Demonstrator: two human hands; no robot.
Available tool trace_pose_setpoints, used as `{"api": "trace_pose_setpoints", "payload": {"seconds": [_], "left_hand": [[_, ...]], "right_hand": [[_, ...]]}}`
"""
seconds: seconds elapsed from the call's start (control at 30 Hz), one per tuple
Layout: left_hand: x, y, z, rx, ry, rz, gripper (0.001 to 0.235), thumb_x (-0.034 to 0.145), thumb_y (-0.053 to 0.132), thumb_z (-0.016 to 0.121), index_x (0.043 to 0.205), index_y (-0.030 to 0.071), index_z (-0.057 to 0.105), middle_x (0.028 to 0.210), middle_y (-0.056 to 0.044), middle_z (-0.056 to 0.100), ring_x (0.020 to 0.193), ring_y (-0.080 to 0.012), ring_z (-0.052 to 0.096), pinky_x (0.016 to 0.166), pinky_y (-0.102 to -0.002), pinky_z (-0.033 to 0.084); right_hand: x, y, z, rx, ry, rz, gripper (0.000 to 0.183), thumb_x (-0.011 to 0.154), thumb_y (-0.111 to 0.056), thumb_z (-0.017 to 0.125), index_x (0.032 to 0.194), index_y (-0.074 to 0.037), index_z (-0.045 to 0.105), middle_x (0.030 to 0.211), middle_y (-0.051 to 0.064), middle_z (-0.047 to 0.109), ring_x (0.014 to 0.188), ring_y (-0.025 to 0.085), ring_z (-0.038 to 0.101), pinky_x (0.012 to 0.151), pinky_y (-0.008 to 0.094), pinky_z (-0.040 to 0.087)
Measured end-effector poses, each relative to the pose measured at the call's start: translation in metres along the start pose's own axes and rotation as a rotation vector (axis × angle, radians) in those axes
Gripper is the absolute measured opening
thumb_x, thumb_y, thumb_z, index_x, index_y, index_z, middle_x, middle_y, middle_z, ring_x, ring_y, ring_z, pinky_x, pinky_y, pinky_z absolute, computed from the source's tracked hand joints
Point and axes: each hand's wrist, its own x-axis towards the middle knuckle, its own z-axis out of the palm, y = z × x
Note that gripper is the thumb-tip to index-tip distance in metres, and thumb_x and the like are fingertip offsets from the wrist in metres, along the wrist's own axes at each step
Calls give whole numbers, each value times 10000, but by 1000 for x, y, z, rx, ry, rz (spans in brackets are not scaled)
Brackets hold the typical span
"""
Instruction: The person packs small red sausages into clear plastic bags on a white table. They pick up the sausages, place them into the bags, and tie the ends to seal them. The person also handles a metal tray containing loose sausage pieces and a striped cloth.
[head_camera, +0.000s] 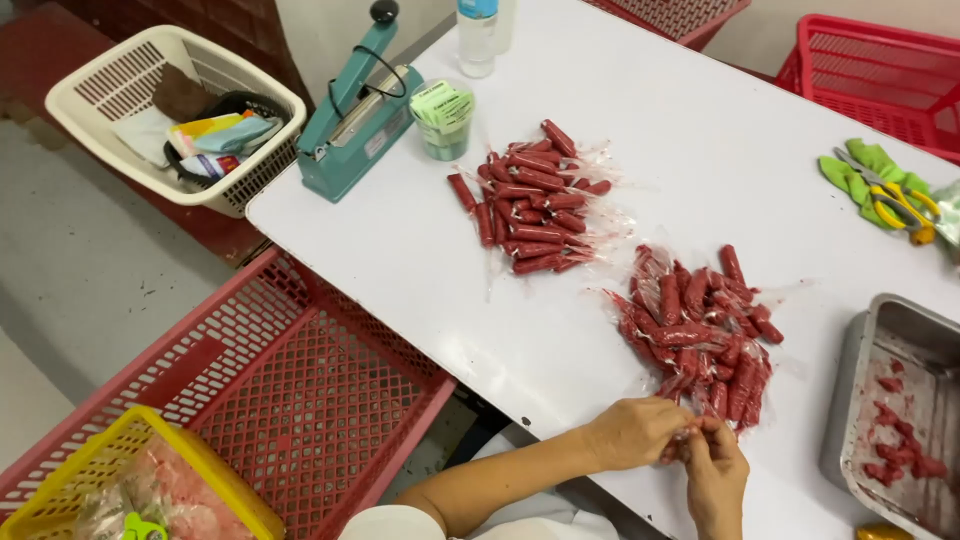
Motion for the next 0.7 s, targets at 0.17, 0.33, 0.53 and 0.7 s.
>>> {"api": "trace_pose_setpoints", "payload": {"seconds": [0.17, 0.33, 0.53, 0.7], "left_hand": [[5, -6, -6, -174, -6, -172, 111, 1012, 51, 601, 1117, 50, 639, 1045, -97, 692, 911, -297, 667, 846, -423, 555], [10, -3, -14, -314, 8, -60, 85, 990, 60, 634, 1059, 74, 682, 1091, -62, 696, 934, -239, 689, 896, -340, 567], [9, 16, -10, -196, 16, -61, 196, 871, 158, 661, 753, 117, 510, 887, -24, 531, 766, -230, 537, 778, -363, 477], [5, 13, 0, -26, -41, -135, 171, 1064, 165, 557, 1067, 22, 651, 1030, -146, 626, 957, -333, 610, 918, -450, 505]], "right_hand": [[-26, -40, 19, -193, -29, -96, 118, 1061, -29, 582, 1157, 21, 629, 757, 193, 653, 622, 247, 640, 689, 355, 577], [1, 13, -7, 294, -57, 60, 118, 1021, -7, 534, 1120, -45, 585, 883, 131, 642, 609, 213, 551, 574, 299, 503], [-1, 23, -1, 326, 74, 107, 159, 1151, -187, 538, 1035, -92, 592, 847, 58, 580, 789, 154, 579, 769, 297, 535], [-15, -14, 8, -290, 295, -193, 155, 1145, -210, 644, 1092, -69, 608, 804, 87, 620, 674, 104, 534, 656, 248, 486]]}}
